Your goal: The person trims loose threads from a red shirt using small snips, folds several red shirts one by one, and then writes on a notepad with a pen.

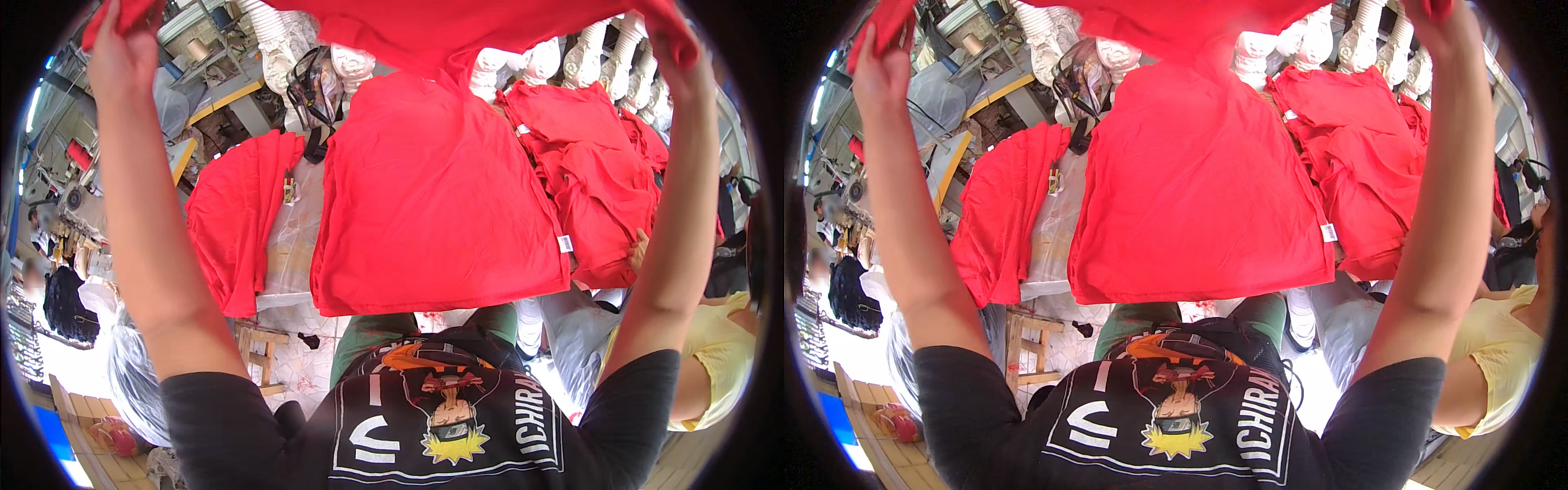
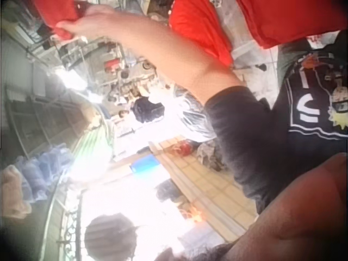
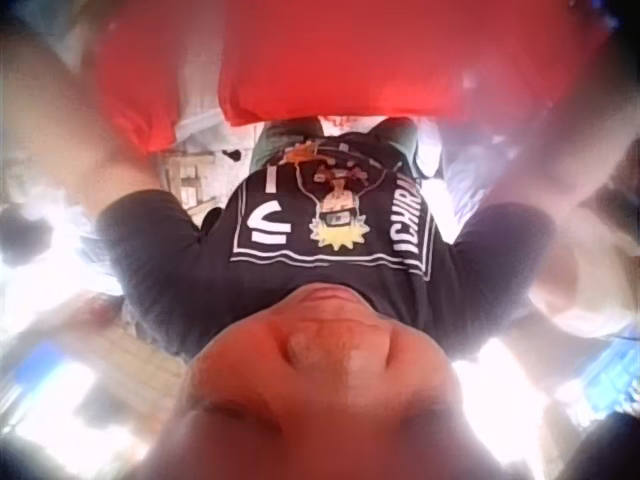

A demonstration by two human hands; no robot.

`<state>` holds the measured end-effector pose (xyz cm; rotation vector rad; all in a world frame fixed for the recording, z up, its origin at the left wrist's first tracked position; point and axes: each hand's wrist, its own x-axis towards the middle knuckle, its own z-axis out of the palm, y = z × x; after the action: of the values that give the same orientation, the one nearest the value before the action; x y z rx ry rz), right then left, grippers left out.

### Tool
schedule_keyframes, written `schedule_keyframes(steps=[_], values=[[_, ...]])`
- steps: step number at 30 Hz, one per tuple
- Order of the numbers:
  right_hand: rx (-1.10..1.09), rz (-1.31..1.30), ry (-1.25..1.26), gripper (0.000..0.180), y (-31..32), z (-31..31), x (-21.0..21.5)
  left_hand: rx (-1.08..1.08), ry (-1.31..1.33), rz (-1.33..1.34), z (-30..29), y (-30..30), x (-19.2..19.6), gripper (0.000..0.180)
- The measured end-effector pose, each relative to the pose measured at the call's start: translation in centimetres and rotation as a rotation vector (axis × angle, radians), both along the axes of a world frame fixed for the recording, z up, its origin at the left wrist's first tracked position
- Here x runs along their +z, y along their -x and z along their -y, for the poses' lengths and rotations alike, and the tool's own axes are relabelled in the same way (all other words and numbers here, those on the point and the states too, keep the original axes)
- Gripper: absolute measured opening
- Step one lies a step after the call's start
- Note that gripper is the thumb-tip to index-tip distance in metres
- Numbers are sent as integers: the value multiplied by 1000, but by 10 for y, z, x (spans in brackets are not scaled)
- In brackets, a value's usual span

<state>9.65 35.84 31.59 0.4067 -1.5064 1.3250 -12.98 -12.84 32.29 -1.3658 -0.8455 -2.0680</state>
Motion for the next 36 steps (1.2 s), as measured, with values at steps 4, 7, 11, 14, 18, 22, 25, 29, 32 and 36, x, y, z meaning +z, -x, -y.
schedule_keyframes(steps=[4,7,11,14,18,22,25,29,32,36], values=[[-254,422,456,60,-19,77,-108,23,112,477,21,12,-113,22],[-282,674,472,69,-54,55,-209,231,267,1000,35,-33,-218,25],[81,911,575,35,-76,50,-310,227,548,1113,57,-78,-344,28],[-128,1399,376,33,-84,42,-322,137,902,1316,64,-107,-365,28],[-619,1122,-264,37,-57,39,-329,113,1220,1330,79,-113,-378,28],[-612,810,-643,48,26,144,-316,189,1394,1300,104,-104,-366,31],[-637,875,-838,55,49,170,-360,579,1055,1103,133,-73,-376,37],[-638,1084,-961,56,60,165,-402,1717,900,723,190,-53,-380,46],[-592,1056,-945,55,62,170,-401,1801,834,1047,264,-45,-429,51],[-619,1068,-952,56,58,163,-402,641,447,1882,240,-52,-399,31]])
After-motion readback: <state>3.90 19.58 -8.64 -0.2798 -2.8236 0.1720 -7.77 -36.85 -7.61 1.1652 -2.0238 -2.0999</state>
